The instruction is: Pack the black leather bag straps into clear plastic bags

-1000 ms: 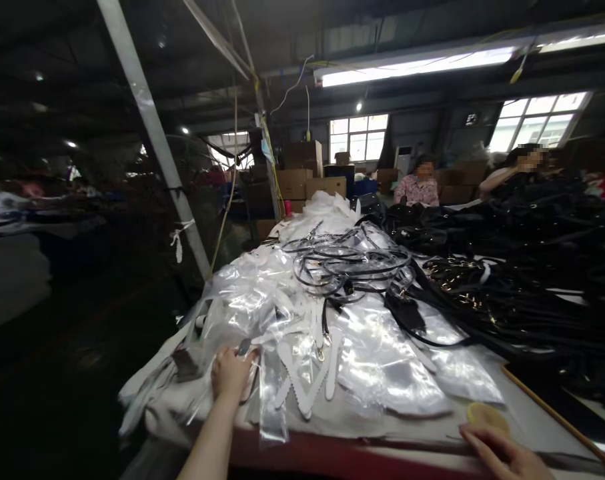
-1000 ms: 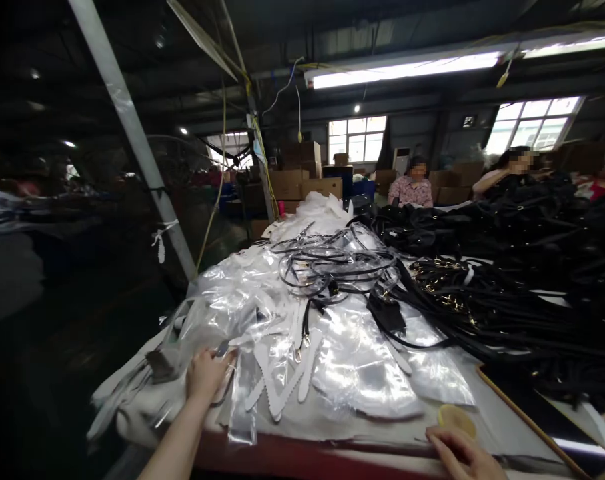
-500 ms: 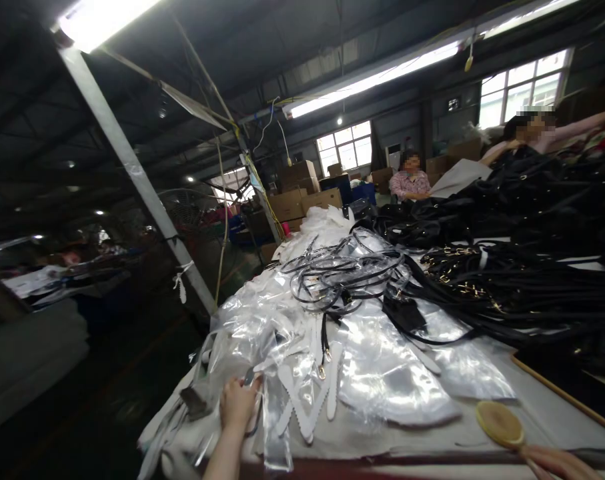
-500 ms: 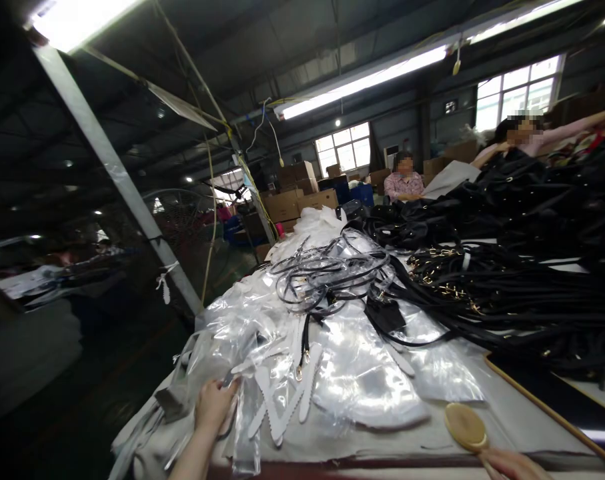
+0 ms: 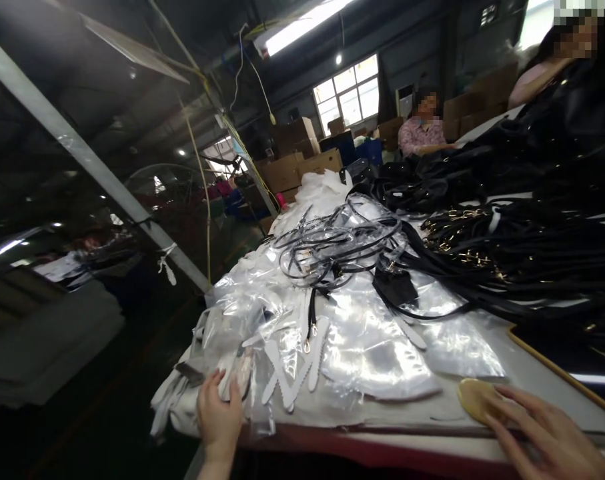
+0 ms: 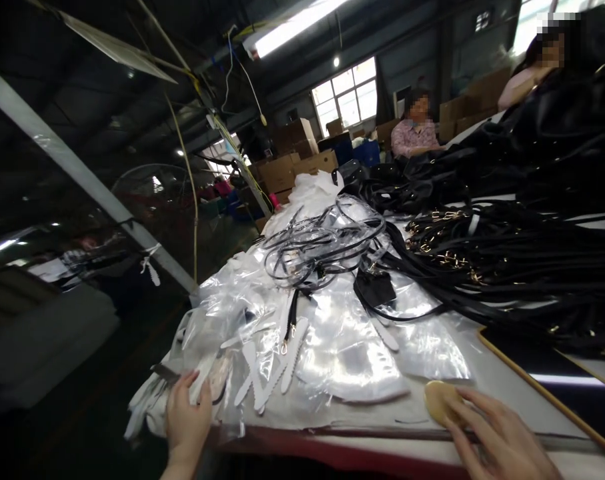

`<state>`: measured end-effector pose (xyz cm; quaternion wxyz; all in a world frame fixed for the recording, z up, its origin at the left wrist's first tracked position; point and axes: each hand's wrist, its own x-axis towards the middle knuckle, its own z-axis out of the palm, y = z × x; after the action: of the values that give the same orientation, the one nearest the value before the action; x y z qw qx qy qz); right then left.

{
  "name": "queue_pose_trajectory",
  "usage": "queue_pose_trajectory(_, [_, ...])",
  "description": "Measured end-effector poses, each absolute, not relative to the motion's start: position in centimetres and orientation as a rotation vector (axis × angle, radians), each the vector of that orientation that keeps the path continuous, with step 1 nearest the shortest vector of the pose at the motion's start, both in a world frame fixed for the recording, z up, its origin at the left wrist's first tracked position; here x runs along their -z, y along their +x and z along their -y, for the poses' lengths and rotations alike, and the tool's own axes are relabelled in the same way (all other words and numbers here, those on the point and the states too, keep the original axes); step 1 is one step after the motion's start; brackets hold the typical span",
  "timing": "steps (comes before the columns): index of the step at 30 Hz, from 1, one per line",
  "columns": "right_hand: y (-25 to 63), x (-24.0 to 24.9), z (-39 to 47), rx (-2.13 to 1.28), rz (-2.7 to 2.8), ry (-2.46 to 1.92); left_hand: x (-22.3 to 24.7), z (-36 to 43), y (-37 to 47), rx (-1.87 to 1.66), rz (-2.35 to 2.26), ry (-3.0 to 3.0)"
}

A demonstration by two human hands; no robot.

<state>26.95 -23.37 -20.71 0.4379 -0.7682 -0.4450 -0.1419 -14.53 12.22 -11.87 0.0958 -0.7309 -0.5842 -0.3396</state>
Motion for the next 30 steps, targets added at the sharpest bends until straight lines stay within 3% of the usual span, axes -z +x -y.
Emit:
queue_pose_trajectory(5, [28.6, 21.0, 22.9, 0.553, 1.651, -1.919, 13.2, -7.1, -11.5, 1.035, 1.644, -2.323])
queue_pose_trajectory(10, [28.7, 20.2, 22.4, 0.474, 1.589, -2.037, 12.6, -4.6, -6.4, 1.107, 1.520, -2.444])
queue_pose_trajectory(18, [29.0, 18.9, 21.5, 0.541, 1.493, -1.865, 11.2, -3.3, 0.1, 1.206, 1.411, -2.657])
queue_pose_trajectory(27, [28.5, 18.1, 22.1, 0.685, 1.269, -1.800, 7.3, -5.3, 0.2, 1.393, 1.287, -2.580])
queue_pose_trajectory(30, [26.4, 16.4, 20.9, 0.573, 1.323, -1.712, 6.5, -5.8, -0.9, 1.465, 1.268, -2.559])
